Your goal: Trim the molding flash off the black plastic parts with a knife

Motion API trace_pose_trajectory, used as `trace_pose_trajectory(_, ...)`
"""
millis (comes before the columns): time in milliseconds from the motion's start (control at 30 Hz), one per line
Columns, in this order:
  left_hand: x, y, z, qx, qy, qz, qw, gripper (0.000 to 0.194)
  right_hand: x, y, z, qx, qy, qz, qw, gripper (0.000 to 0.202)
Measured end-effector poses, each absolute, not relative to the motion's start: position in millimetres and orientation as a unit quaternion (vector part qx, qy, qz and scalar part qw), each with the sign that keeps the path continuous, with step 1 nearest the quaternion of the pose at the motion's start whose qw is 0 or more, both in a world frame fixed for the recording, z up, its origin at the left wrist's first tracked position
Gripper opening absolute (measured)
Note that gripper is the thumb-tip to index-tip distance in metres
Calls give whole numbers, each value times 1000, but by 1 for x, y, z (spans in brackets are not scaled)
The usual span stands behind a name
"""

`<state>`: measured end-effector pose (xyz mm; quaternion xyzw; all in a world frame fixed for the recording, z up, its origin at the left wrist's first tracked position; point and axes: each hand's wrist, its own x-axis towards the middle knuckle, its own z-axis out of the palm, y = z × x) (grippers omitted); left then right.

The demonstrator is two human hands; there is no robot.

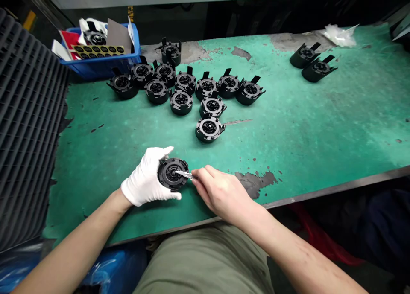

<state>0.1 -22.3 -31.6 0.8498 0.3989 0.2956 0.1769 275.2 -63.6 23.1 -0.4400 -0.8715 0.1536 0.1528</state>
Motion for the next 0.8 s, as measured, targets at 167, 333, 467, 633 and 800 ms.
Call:
trace_pose_trajectory(167, 0, -25, -28, 832, 410, 316, 199, 124, 287, -54, 30, -452, -850, 186, 196, 19)
trace_pose_trajectory(333, -4, -27, -16, 786, 433, 343, 279, 97, 284, -21, 44, -453, -854, 174, 184, 26)
trace_pose_trajectory(467, -8, -26, -12, 748, 446, 377, 315, 79, 267, 9, 49, -428, -874, 173, 153, 28)
trace_pose_trajectory(633, -10, -23, -16, 685, 510, 424, 303, 60, 257, 28, 41, -413, -884, 181, 121, 27)
trace_pose_trajectory(800, -10, -21, -14, 673, 536, 424, 284, 50, 255, 23, 39, -410, -875, 227, 119, 27)
